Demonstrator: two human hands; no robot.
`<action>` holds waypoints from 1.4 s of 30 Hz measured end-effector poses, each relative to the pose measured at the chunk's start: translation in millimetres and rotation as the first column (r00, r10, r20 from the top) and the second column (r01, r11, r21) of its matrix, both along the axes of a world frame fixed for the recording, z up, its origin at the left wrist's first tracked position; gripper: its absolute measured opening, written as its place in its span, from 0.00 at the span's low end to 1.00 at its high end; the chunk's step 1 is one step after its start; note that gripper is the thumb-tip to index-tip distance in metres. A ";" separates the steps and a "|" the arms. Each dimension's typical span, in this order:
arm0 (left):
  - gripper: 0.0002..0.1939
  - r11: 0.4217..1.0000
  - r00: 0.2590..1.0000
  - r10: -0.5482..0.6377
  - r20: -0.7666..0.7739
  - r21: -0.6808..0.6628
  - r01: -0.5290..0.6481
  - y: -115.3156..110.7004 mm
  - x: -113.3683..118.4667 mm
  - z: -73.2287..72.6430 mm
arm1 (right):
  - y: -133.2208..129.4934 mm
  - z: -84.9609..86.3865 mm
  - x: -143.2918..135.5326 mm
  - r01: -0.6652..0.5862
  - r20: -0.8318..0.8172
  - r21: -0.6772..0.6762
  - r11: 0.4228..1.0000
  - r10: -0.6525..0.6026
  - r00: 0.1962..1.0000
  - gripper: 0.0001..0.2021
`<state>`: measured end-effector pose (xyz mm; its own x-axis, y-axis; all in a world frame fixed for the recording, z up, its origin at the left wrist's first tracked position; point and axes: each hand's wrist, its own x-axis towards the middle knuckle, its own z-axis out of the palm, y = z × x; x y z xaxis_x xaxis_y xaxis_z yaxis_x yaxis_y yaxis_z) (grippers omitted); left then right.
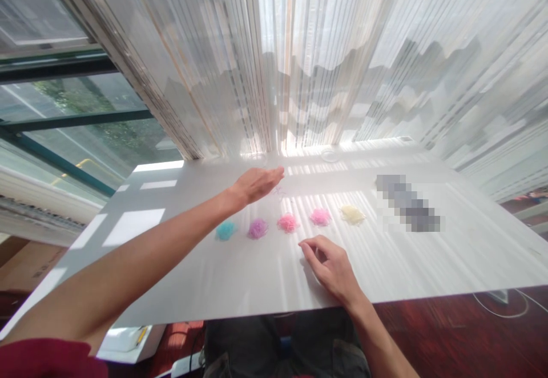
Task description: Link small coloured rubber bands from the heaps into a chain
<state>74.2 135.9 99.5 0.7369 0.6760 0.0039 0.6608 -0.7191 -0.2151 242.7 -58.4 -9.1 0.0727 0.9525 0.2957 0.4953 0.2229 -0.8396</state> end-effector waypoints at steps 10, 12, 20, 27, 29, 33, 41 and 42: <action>0.11 0.959 0.963 -0.266 -0.045 -0.114 0.260 -141.7 -19.6 -55.2 | 1.8 -2.4 3.5 0.209 -0.100 -0.039 0.977 -0.212 0.972 0.16; 0.09 0.963 0.967 -0.249 -0.045 -0.121 0.243 -151.3 -20.2 -71.6 | 1.0 -3.3 3.4 0.209 -0.087 -0.048 0.977 -0.213 0.973 0.16; 0.09 0.970 0.975 -0.222 -0.018 -0.107 0.219 -145.3 -22.3 -84.4 | 38.2 43.1 10.5 -0.032 0.250 -0.018 0.999 0.035 0.968 0.13; 0.19 0.985 0.985 -0.162 0.058 -0.051 0.165 -140.3 -24.9 -84.9 | 158.3 54.1 1.9 -0.253 0.715 -0.122 0.960 0.262 0.648 0.30; 0.18 0.984 0.981 -0.175 0.081 -0.027 0.178 -137.6 -28.9 -83.0 | 180.5 47.6 -3.0 -0.300 0.769 -0.135 0.944 0.291 0.570 0.32; 0.19 0.971 0.963 -0.238 0.128 0.011 0.239 -132.7 -38.8 -80.1 | 203.8 35.6 -10.1 -0.376 0.838 -0.135 0.917 0.308 0.450 0.25; 0.20 0.960 0.886 -0.278 0.371 0.072 0.271 -133.0 -53.0 -91.5 | 229.3 19.6 -15.7 -0.507 0.873 -0.140 0.850 0.348 0.342 0.11; 0.20 0.959 0.873 -0.282 0.398 0.079 0.274 -133.3 -55.4 -91.2 | 231.9 18.9 -15.1 -0.517 0.873 -0.141 0.844 0.352 0.338 0.11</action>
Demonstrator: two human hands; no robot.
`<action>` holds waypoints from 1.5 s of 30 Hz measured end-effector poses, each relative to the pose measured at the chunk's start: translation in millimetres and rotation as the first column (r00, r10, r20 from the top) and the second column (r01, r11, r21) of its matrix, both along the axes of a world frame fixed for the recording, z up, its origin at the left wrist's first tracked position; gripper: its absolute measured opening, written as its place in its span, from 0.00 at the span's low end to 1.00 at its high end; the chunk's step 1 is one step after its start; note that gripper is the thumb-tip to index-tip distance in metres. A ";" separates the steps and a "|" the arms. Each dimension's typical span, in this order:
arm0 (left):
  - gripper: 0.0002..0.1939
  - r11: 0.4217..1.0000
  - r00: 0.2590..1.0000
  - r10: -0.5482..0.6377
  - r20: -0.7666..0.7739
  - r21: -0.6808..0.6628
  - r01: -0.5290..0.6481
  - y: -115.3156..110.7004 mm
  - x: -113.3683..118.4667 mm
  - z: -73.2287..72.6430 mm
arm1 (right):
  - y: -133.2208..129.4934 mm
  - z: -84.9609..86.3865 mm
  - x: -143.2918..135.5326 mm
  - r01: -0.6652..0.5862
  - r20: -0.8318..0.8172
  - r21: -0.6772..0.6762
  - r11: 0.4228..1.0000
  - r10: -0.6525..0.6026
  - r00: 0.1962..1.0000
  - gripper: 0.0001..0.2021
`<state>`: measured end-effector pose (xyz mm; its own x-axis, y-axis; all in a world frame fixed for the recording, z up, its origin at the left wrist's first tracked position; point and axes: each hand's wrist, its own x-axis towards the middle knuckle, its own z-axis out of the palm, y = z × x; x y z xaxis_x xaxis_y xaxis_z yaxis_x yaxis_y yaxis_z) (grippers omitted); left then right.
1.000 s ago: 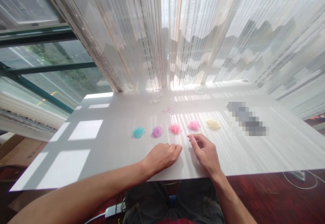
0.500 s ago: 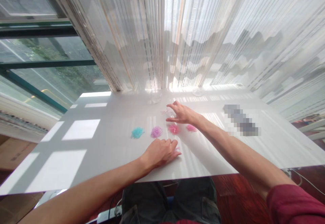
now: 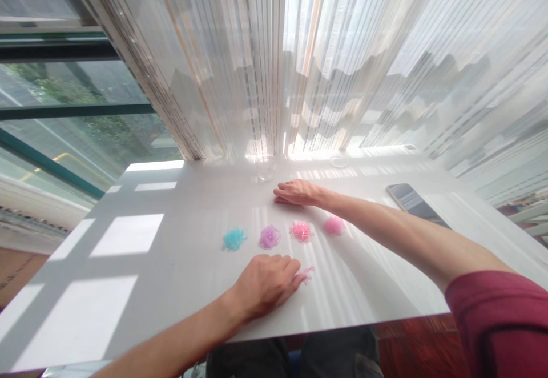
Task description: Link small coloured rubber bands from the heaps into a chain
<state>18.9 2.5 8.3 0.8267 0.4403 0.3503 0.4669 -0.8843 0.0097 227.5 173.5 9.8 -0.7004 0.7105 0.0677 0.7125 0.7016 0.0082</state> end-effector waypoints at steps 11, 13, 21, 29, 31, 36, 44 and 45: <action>0.21 0.993 0.998 -0.015 0.065 0.114 0.007 6.3 -21.6 8.5 | 6.1 -12.2 3.1 0.089 -0.024 -0.006 0.996 -0.089 0.996 0.15; 0.22 0.992 0.997 -0.011 0.076 0.126 0.001 7.4 -21.8 6.9 | 2.9 -10.5 5.6 0.128 -0.039 0.024 0.991 -0.127 0.991 0.13; 0.23 0.977 0.995 -0.057 0.079 0.210 0.039 10.6 -19.2 4.9 | -8.2 12.2 32.4 0.252 -0.140 0.183 0.950 -0.228 0.963 0.17; 0.21 0.963 0.994 -0.085 0.069 0.261 0.065 5.4 -17.1 5.0 | -17.5 1.9 28.8 0.284 -0.205 0.202 0.937 -0.243 0.948 0.19; 0.21 0.965 0.994 -0.085 0.062 0.252 0.067 3.4 -19.7 5.2 | -21.7 6.8 23.9 0.255 -0.225 0.217 0.942 -0.206 0.952 0.15; 0.19 0.988 0.995 -0.019 0.102 0.157 0.003 1.3 -30.2 -1.2 | -59.8 41.4 29.3 0.208 -0.314 0.306 0.929 -0.107 0.943 0.16; 0.12 0.991 0.965 0.101 0.241 -0.112 -0.076 -13.2 -19.6 -17.8 | -189.5 6.4 15.7 0.065 -0.320 0.344 0.937 0.052 0.946 0.18; 0.11 0.986 0.960 0.124 0.250 -0.141 -0.091 -14.9 -17.9 -17.8 | -196.0 -3.3 12.2 0.054 -0.318 0.338 0.940 0.060 0.946 0.18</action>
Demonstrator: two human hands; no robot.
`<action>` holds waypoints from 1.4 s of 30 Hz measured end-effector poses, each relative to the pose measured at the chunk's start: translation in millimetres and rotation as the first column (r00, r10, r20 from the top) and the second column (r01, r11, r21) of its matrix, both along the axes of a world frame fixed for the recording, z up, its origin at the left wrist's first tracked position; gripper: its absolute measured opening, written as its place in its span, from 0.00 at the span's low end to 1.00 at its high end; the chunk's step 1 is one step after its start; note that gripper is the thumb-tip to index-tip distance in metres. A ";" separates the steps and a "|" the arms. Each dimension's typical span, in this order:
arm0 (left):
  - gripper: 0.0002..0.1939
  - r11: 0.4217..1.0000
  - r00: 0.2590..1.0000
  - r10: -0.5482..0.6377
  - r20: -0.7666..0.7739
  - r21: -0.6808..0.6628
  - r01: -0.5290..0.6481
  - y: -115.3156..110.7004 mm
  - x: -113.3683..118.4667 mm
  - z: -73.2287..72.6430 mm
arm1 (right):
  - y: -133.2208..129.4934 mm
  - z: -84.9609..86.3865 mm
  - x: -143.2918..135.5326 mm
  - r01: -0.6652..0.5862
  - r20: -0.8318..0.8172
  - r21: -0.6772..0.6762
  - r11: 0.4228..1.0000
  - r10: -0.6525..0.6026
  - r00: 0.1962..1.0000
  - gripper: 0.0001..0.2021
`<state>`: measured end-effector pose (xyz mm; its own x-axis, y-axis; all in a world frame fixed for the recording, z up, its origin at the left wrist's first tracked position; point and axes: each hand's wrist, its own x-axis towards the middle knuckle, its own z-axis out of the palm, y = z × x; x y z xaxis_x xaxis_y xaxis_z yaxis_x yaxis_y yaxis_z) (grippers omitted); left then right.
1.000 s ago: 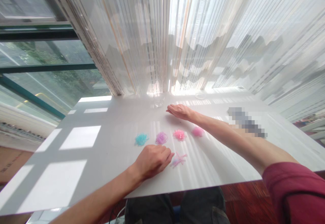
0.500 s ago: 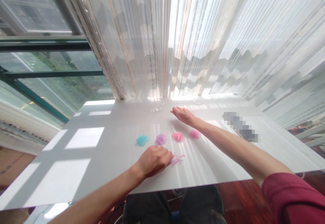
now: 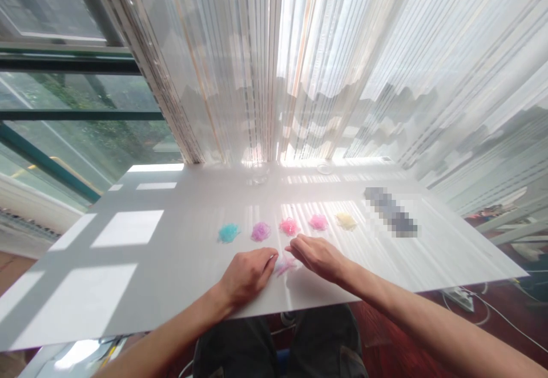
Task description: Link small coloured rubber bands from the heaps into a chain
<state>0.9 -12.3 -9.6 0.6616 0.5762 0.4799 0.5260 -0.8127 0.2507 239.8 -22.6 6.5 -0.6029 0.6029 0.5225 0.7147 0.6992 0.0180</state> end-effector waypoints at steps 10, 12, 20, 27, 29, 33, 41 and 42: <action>0.08 0.931 0.963 0.232 0.139 -0.317 -0.178 -14.6 5.6 1.8 | 1.9 -26.6 1.1 -0.031 -0.129 -0.126 0.992 0.015 0.992 0.17; 0.08 0.922 0.954 0.262 0.149 -0.332 -0.201 -15.5 8.2 1.2 | 1.5 -28.1 2.7 -0.040 -0.170 -0.141 0.989 0.016 0.985 0.14; 0.12 0.969 0.998 0.056 0.035 -0.242 -0.046 -0.7 18.4 7.4 | -8.6 -22.2 11.6 0.002 -0.343 -0.210 0.978 -0.076 0.936 0.12; 0.14 0.956 0.998 -0.009 0.057 -0.294 0.026 -10.0 23.3 2.8 | -33.0 -14.4 20.1 -0.011 -0.338 -0.449 0.894 -0.158 0.928 0.05; 0.15 0.948 0.995 -0.017 0.101 -0.313 0.048 -14.3 21.7 2.7 | -36.0 -16.7 17.9 -0.013 -0.335 -0.434 0.901 -0.148 0.931 0.04; 0.17 0.939 0.989 -0.008 0.145 -0.339 0.057 -19.1 11.9 3.8 | -36.8 -22.6 12.7 -0.010 -0.356 -0.395 0.919 -0.143 0.923 0.05; 0.05 0.953 0.988 0.122 0.092 -0.288 -0.090 -22.2 10.6 0.2 | -38.4 -27.0 14.7 -0.005 -0.475 -0.432 0.902 -0.222 0.852 0.05; 0.05 0.955 0.988 0.123 0.089 -0.280 -0.094 -22.5 12.7 0.0 | -38.4 -27.5 15.0 -0.013 -0.476 -0.426 0.905 -0.211 0.854 0.06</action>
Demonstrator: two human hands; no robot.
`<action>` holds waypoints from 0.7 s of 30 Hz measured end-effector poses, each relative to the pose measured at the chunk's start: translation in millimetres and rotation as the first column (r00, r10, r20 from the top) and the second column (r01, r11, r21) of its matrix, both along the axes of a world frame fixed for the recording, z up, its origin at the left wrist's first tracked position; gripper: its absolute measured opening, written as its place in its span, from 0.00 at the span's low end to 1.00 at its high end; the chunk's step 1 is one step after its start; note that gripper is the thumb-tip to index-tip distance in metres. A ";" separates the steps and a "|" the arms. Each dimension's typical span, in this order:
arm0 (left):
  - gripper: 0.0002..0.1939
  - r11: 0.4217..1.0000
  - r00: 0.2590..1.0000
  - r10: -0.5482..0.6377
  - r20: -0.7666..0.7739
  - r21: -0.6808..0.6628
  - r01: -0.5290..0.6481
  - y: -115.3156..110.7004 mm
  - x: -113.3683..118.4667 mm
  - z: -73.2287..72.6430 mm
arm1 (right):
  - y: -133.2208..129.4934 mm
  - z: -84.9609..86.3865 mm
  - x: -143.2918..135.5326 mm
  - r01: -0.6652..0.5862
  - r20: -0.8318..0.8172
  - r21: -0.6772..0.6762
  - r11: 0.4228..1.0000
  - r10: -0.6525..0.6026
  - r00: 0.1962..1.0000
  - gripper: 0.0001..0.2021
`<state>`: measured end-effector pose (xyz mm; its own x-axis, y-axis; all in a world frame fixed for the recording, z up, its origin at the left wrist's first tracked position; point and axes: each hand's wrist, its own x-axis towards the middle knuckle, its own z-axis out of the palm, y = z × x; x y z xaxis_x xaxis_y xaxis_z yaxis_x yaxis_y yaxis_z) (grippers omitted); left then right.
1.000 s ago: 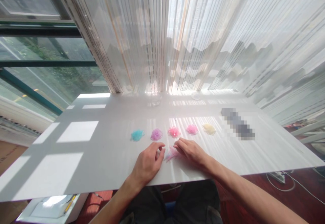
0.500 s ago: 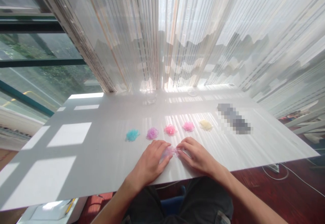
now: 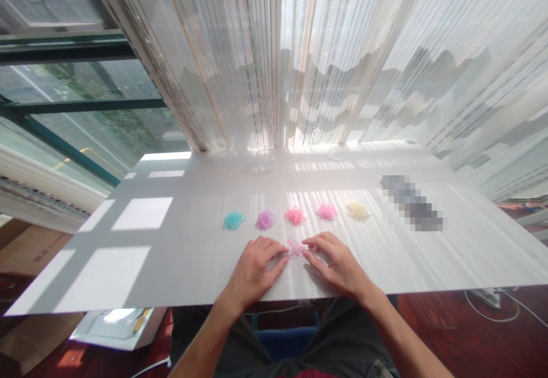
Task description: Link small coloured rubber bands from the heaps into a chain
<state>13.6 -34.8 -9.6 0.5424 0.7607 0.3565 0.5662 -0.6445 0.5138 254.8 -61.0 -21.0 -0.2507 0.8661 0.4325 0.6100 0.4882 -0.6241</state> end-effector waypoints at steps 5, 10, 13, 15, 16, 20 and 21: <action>0.04 0.999 1.000 0.020 0.019 0.025 -0.020 -1.7 6.4 -0.1 | 0.5 -0.6 -0.2 -0.021 0.034 0.034 0.999 0.020 0.999 0.12; 0.06 1.000 0.998 -0.002 0.069 0.012 0.001 -3.1 11.7 0.2 | -1.0 3.2 -1.9 -0.023 0.055 0.040 0.999 0.021 0.998 0.14; 0.06 1.000 0.996 0.000 0.094 0.008 -0.001 -3.2 15.5 1.4 | -2.0 4.1 -3.2 -0.030 0.069 0.049 0.998 0.027 0.997 0.13; 0.06 1.000 0.993 0.007 0.117 0.002 -0.007 -2.9 16.5 1.8 | -1.8 3.4 -3.9 -0.028 0.077 0.057 0.998 0.024 0.997 0.13; 0.06 1.000 0.990 0.018 0.137 -0.004 -0.018 -2.8 16.5 1.6 | -1.5 2.9 -4.2 -0.028 0.080 0.058 0.998 0.023 0.997 0.12; 0.07 0.995 0.974 0.096 0.205 -0.028 -0.092 -2.3 14.3 -1.5 | -0.4 2.3 -4.3 -0.012 0.086 0.054 0.998 0.007 0.996 0.09; 0.07 0.994 0.971 0.112 0.209 -0.032 -0.108 -2.4 13.8 -2.3 | -0.4 2.8 -4.2 -0.007 0.085 0.054 0.999 0.003 0.996 0.09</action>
<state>27.4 -37.2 -11.9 0.3694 0.8198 0.4376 0.5107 -0.5725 0.6414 250.6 -61.4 -18.2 -0.2926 0.8408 0.4555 0.6571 0.5229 -0.5430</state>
